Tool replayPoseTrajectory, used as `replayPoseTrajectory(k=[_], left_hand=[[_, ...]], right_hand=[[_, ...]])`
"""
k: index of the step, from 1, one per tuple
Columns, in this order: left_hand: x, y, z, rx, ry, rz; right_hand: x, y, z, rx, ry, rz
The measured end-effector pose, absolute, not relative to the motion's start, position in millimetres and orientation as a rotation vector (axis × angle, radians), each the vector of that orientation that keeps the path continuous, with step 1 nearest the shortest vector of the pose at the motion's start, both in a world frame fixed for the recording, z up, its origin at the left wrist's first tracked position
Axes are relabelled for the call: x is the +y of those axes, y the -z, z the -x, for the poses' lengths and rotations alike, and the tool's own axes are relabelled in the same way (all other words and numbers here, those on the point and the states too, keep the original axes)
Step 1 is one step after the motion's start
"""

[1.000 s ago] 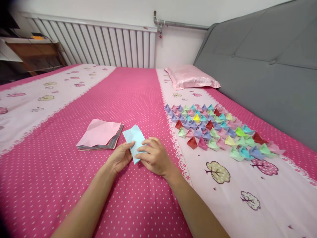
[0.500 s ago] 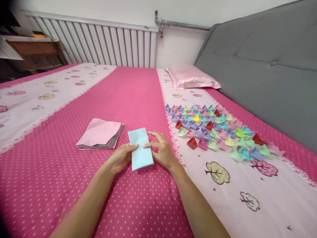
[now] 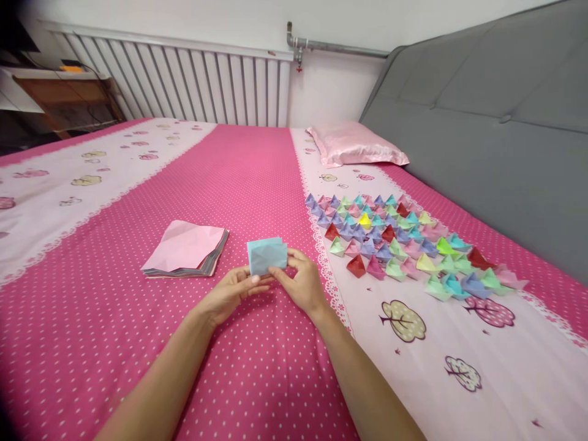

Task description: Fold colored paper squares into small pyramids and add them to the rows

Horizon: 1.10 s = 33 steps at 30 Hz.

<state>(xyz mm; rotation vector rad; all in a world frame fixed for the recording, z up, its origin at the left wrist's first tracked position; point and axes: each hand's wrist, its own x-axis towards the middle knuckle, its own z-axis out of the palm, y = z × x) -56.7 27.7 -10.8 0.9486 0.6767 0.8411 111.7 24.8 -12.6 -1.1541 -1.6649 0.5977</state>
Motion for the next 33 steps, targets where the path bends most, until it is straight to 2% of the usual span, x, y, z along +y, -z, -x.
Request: replayPoseTrajectory(k=[7, 11, 19, 28, 33], left_hand=[[28, 14, 52, 0.778, -0.84, -1.026], [27, 12, 53, 0.782, -0.806, -1.014], [22, 10, 58, 0.801, -0.513, -1.073], [30, 10, 50, 0.871, -0.946, -0.994], [29, 7, 49, 0.88, -1.02, -1.058]], right_hand=[[23, 18, -108, -1.639, -0.721, 1.255], [24, 23, -106, -1.41, -0.825, 1.254], [20, 11, -108, -1.075, -1.313, 1.105], [22, 13, -108, -0.973, -1.356, 1.075], [20, 12, -106, -1.039, -1.344, 1.083]])
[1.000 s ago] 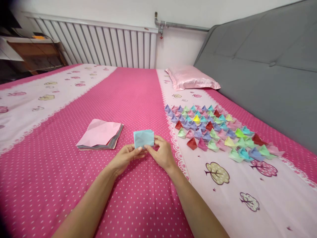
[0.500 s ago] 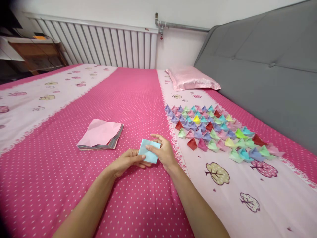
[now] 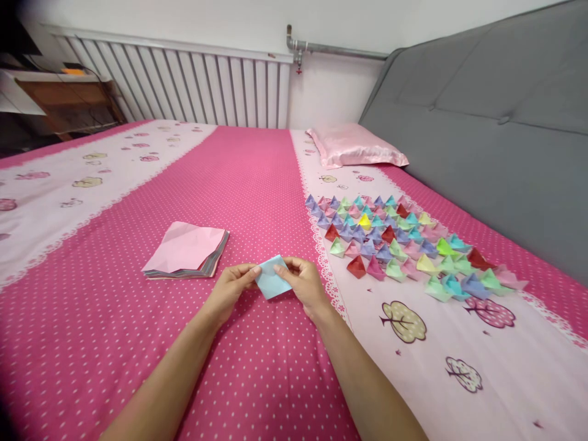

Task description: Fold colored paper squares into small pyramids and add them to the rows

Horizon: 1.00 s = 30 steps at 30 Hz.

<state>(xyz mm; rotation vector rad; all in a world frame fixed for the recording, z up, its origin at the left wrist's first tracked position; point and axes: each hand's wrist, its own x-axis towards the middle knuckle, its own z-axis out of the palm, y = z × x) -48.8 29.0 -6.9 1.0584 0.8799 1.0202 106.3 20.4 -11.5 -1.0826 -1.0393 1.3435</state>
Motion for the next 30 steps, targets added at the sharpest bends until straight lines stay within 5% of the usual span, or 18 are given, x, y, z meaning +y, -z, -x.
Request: replayPoseTrajectory(k=[30], left_hand=[[27.9, 12.1, 48.2, 1.004, -0.998, -1.241]], right_hand=[[20.1, 18.7, -102.5, -1.203, -1.115, 1.167]])
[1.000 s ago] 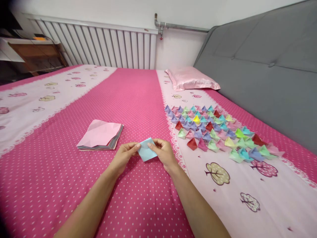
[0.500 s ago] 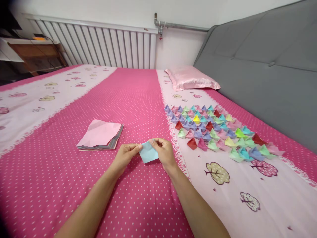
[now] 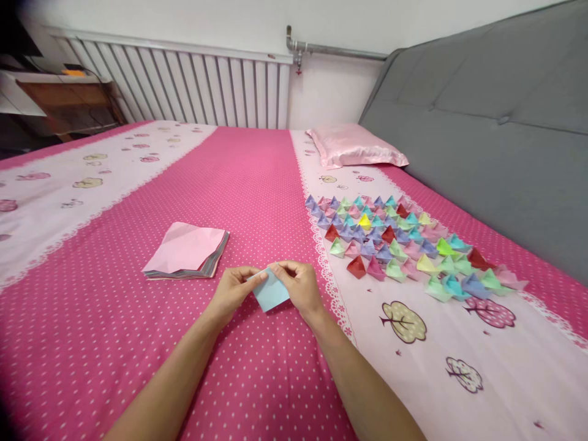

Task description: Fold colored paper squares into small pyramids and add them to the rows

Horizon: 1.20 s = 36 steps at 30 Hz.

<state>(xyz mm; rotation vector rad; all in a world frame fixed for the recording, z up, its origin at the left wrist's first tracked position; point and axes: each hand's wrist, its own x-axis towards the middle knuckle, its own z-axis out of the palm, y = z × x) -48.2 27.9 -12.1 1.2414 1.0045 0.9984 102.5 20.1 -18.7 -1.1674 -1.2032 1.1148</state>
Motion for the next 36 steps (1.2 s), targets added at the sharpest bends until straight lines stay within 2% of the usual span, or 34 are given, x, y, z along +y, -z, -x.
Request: replayPoseTrajectory(k=[9, 19, 25, 36], left_hand=[[31.6, 14.8, 50.8, 1.057, -1.052, -1.373], [31.9, 16.5, 48.9, 1.02, -1.038, -1.373], [31.0, 13.0, 48.6, 1.128, -1.137, -1.297], [25.5, 12.1, 44.2, 0.957, -1.013, -1.075]], right_hand=[[21.0, 20.4, -98.0, -1.218, -1.186, 1.094], [23.3, 17.6, -105.5, -1.136, -1.115, 1.131], [24.0, 17.9, -105.8, -1.098, -1.139, 1.107], [21.9, 18.2, -99.1, -0.932, -1.056, 1.089]])
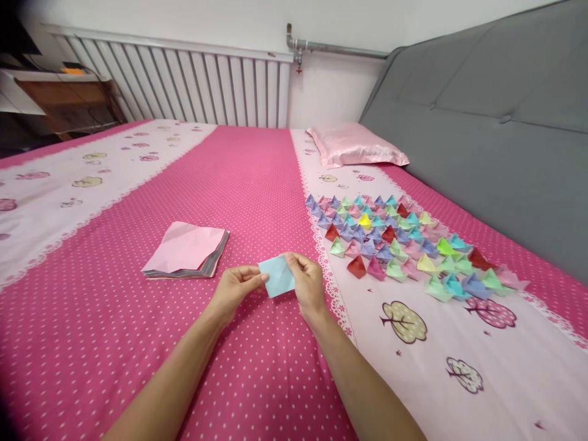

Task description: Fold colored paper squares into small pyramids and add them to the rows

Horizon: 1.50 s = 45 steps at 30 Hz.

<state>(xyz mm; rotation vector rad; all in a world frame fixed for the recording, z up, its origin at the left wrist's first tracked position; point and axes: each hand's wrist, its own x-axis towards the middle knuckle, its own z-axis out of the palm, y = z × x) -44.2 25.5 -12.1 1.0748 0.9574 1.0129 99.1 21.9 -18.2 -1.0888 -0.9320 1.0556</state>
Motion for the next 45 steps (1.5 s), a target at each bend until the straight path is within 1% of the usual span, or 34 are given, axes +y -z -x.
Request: replayPoseTrajectory(k=[9, 12, 17, 23, 31, 39, 45], left_hand=[[21, 9, 39, 0.959, -0.853, -1.152], [22, 10, 39, 0.967, -0.858, -1.139], [25, 12, 42, 1.004, -0.989, -1.106], [26, 11, 43, 1.04, -1.018, -1.076], [28, 12, 43, 1.009, -0.999, -1.056], [27, 9, 45, 0.972, -0.971, -1.155], [27, 9, 47, 0.955, -0.963, -1.136]], right_hand=[[20, 19, -94, -0.814, -0.899, 1.116], [20, 18, -92, -0.819, -0.949, 1.099], [18, 16, -88, -0.837, -1.137, 1.068], [20, 19, -89, -0.868, -1.18, 1.076], [25, 20, -96, -0.921, -1.094, 1.138], [29, 20, -100, -0.959, -1.133, 1.114], [31, 19, -106, -1.011, -1.065, 1.149]])
